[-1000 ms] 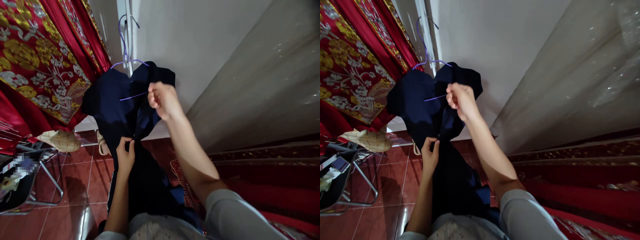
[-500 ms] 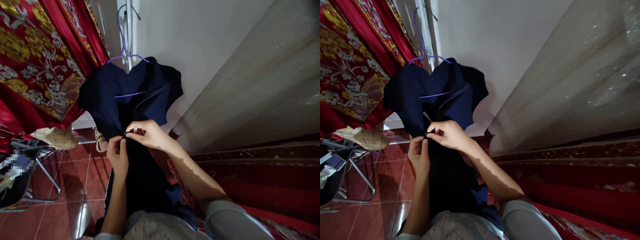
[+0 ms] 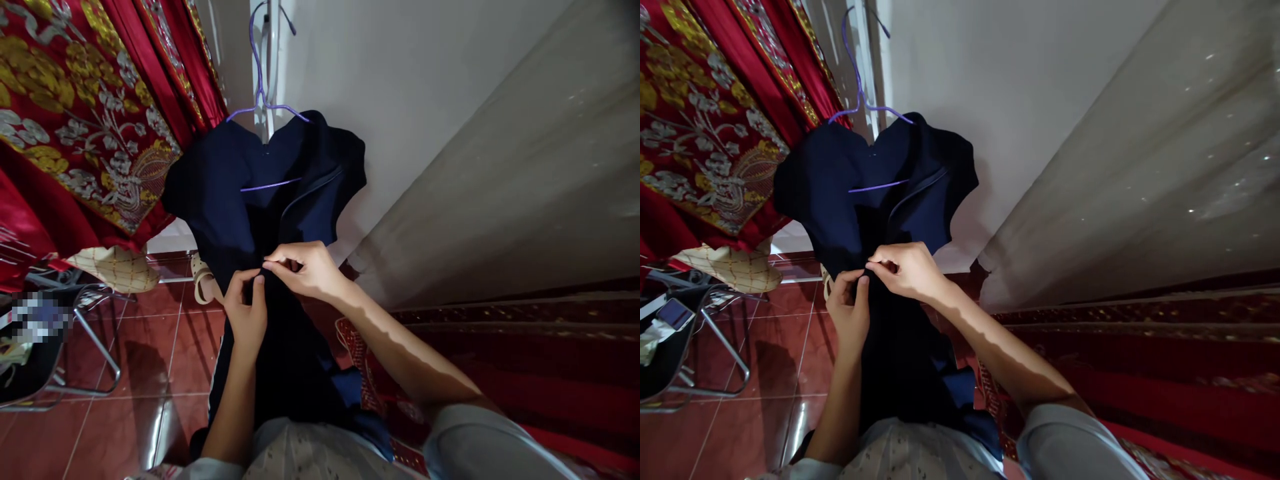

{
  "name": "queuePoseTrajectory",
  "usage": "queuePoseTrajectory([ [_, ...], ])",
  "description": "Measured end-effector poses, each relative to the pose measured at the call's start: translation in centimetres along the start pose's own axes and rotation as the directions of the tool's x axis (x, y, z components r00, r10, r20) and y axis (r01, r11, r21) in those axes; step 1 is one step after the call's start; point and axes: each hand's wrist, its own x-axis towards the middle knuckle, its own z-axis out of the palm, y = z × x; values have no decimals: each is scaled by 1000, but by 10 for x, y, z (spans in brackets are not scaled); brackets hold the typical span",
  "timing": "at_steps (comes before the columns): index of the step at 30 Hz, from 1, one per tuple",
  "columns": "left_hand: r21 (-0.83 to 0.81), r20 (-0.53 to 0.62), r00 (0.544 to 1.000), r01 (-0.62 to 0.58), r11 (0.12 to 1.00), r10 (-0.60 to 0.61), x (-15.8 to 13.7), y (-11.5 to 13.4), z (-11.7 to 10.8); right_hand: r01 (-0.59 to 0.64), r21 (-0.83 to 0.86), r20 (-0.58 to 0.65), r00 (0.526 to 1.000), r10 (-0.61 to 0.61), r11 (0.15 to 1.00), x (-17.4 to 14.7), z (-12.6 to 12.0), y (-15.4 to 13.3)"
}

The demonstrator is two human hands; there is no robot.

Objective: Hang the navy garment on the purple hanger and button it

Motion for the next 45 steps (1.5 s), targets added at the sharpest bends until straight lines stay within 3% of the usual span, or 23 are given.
queuePoseTrajectory([
  [5, 28, 19, 1000, -13, 1000, 13, -1, -4, -1, -194, 92, 161, 971, 178, 977, 8, -10, -6],
  [9, 46, 8, 1000, -20, 999, 20, -1, -4, -3, -202, 63, 191, 964, 186, 977, 8, -14, -10],
  [13, 39, 54, 998, -28, 999, 26, 1, -3, -3, -144, -47, 85, 985, 148, 988, 12, -14, -10],
  [17, 26, 86, 996, -40, 999, 37, 2, -4, 2, -94, -236, -107, 992, 70, 967, 45, -28, -4],
  [22, 36, 183, 982, -56, 998, 48, -3, -12, 11, -36, -385, -382, 916, -124, 922, 113, -66, 3],
  [25, 73, 297, 951, -114, 991, 88, 3, -24, 15, 12, -421, -452, 864, -221, 907, 132, -79, 4],
  [28, 129, 486, 868, -189, 974, 104, 28, -28, 12, 44, -426, -455, 853, -256, 903, 129, -79, 5],
  [30, 134, 553, 821, -259, 957, 145, 56, -17, 10, 64, -408, -441, 859, -258, 911, 120, -75, 6],
  [34, 13, 417, 823, -430, 903, 386, 128, 29, 17, 92, -399, -393, 882, -260, 913, 106, -69, 6],
  [38, -24, 369, 800, -500, 865, 473, 190, 63, 41, 119, -446, -340, 894, -291, 887, 103, -71, 3],
  [45, -26, 433, 791, -470, 882, 433, 222, 66, 59, 110, -466, -333, 898, -289, 878, 117, -87, 1],
])
